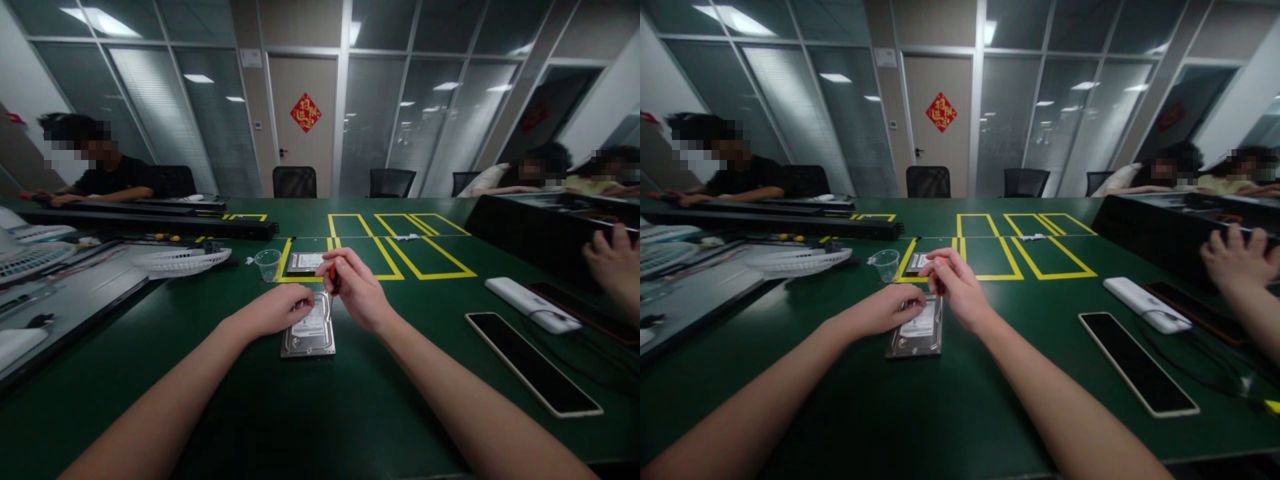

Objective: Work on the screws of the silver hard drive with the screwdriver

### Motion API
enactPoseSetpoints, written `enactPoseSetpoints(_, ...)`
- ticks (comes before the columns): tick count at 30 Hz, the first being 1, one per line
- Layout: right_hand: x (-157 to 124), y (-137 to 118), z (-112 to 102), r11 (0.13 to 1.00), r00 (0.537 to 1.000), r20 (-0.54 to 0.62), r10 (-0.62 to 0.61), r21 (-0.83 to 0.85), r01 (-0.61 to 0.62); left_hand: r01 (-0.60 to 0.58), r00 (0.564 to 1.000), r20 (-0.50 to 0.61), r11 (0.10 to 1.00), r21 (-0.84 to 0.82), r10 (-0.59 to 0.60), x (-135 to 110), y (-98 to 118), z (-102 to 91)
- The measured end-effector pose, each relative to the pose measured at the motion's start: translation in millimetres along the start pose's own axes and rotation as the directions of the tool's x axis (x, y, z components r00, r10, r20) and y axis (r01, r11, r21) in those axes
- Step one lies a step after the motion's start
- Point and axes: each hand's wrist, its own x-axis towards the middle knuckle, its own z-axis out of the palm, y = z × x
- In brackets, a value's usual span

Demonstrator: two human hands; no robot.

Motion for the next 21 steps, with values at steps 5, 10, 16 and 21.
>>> enactPoseSetpoints(5, 1.0, -1.6, 0.6, 1.0, 1.0, -0.008, -0.008, 0.015, 0.008, 0.001, 1.0, 0.007, 1.0, -0.006, -0.001, -0.1, 0.2, -0.1)
enactPoseSetpoints(10, 0.1, 3.4, -1.3, 1.0, 1.0, -0.023, -0.009, 0.012, 0.009, 0.004, 1.0, 0.003, 1.0, -0.001, -0.004, -0.6, 0.1, 0.9)
enactPoseSetpoints(16, 1.4, 0.4, 0.5, 0.998, 1.0, -0.001, -0.013, 0.058, 0.013, -0.001, 1.0, 0.0, 1.0, -0.013, 0.001, 0.0, -0.2, 0.9)
enactPoseSetpoints(21, 0.1, 1.8, -1.5, 0.999, 1.0, -0.017, 0.003, 0.034, -0.003, 0.002, 1.0, 0.002, 1.0, -0.011, -0.002, 0.4, -1.0, 0.8)
